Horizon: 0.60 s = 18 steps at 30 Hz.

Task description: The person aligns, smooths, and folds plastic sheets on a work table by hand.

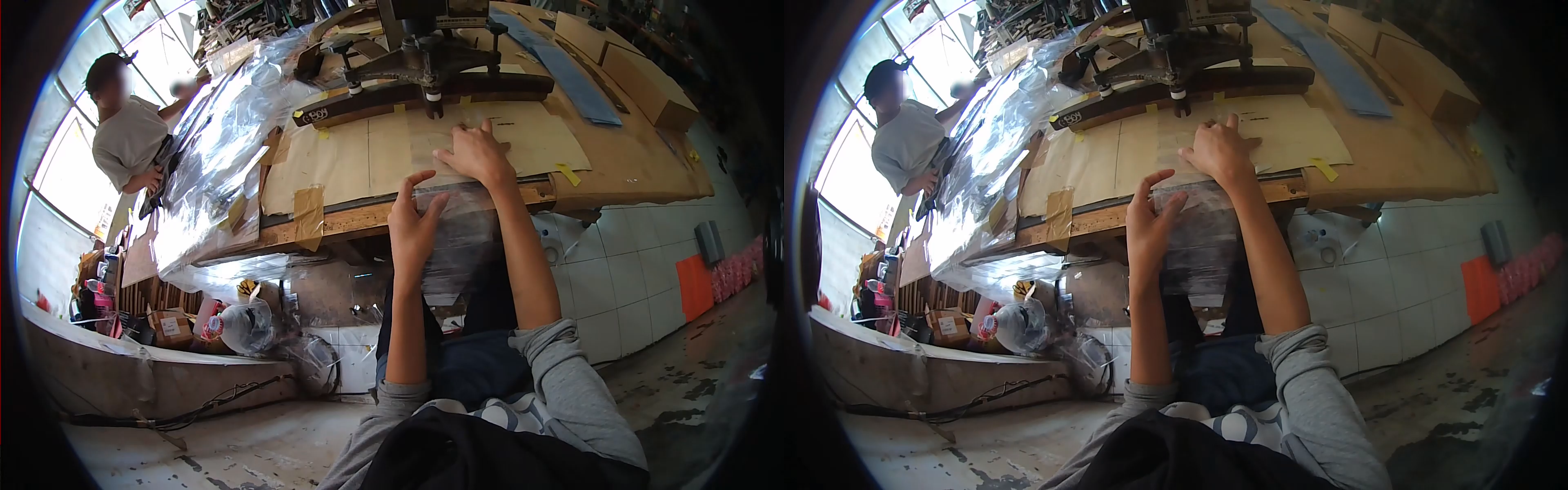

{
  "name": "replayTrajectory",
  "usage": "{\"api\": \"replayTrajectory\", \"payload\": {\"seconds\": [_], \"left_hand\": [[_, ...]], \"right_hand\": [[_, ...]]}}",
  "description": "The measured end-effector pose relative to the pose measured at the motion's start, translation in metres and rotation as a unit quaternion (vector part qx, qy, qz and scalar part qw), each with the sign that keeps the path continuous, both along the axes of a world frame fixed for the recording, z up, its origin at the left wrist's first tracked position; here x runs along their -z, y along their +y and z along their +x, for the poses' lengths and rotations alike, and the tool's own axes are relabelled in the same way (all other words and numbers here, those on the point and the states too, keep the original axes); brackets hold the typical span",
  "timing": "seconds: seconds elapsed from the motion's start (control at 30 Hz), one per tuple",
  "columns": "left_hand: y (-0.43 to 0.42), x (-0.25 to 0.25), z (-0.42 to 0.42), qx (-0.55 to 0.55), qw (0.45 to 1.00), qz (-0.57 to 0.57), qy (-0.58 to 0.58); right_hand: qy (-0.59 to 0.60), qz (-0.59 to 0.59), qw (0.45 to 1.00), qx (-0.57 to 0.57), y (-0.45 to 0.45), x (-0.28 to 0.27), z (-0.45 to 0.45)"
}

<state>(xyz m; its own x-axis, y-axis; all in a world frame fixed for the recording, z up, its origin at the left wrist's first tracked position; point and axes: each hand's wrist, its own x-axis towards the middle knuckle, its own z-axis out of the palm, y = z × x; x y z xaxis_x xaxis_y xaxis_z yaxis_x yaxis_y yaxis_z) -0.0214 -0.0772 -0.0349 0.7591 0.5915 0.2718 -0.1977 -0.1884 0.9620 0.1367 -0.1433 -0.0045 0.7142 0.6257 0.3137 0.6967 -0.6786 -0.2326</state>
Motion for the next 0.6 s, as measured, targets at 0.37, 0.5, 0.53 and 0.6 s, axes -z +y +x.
{"api": "replayTrajectory", "payload": {"seconds": [0.37, 0.5, 0.53, 0.6], "left_hand": [[0.000, 0.003, 0.001, 0.007, 1.000, -0.021, -0.007], [-0.001, 0.000, 0.000, 0.003, 1.000, -0.013, -0.002], [-0.001, -0.001, -0.001, 0.003, 1.000, -0.011, -0.001], [-0.001, -0.001, -0.001, 0.003, 1.000, -0.008, -0.001]], "right_hand": [[0.023, -0.006, 1.000, 0.006, -0.001, -0.004, -0.002], [0.029, 0.000, 0.999, 0.027, -0.002, -0.007, -0.009], [0.029, 0.000, 0.999, 0.028, -0.001, -0.007, -0.009], [0.027, -0.008, 0.999, 0.019, 0.000, -0.004, -0.003]]}}
